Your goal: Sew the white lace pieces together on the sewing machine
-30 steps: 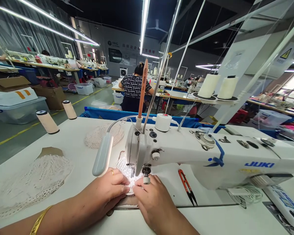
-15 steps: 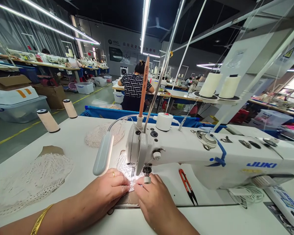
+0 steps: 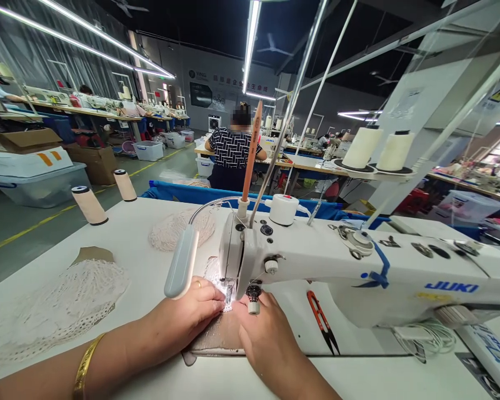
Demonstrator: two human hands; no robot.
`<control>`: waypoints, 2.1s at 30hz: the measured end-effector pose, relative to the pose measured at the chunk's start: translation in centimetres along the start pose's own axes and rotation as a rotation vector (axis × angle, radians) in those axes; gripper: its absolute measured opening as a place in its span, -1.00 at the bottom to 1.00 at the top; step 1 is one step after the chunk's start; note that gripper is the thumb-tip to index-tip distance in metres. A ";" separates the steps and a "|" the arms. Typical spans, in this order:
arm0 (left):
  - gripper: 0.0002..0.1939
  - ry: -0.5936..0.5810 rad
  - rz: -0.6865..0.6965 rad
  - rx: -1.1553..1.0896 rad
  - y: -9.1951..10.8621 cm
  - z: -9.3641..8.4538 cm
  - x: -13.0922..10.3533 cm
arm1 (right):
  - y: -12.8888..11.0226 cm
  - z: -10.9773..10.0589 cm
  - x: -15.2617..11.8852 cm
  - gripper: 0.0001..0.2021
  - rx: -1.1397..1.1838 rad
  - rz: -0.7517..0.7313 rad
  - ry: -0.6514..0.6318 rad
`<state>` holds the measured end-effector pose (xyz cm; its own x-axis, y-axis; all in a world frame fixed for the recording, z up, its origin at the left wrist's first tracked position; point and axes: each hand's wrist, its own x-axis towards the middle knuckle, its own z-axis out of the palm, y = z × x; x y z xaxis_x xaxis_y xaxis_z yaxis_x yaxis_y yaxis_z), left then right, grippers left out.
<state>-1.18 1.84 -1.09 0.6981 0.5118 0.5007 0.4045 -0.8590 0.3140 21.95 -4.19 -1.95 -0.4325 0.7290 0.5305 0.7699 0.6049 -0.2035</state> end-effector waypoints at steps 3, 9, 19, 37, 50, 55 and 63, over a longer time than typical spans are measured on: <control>-0.77 -0.004 -0.063 -0.099 -0.3 0.2 0.2 | -0.2 -0.2 0.4 -0.60 0.013 0.009 0.038; -0.76 -0.015 -0.101 -0.150 -0.5 0.3 0.1 | -0.2 -0.2 0.7 -0.54 0.024 0.033 0.057; -0.77 -0.046 -0.022 0.023 -0.9 0.5 -0.5 | -0.3 -0.4 0.5 -0.54 0.030 0.045 0.056; -0.75 -0.160 -0.052 0.118 0.4 -3.7 0.3 | 0.1 -0.2 -0.2 -0.62 0.154 -0.107 -0.059; -0.80 -0.277 -0.017 -0.075 1.0 -3.4 0.0 | 0.8 -0.8 -0.6 -0.71 0.051 -0.074 -0.014; -0.79 -0.241 0.009 -0.003 1.8 -2.3 -0.5 | 0.8 -1.5 -0.7 -0.68 0.039 -0.089 -0.005; -0.84 -0.217 0.076 0.017 1.6 -1.1 -0.9 | 0.2 -0.8 -0.9 -0.71 0.168 -0.140 -0.089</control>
<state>-1.86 0.02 -0.14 0.8368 0.4314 0.3370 0.3542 -0.8961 0.2676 22.87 -5.02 -1.79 -0.5745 0.6554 0.4903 0.6142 0.7411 -0.2709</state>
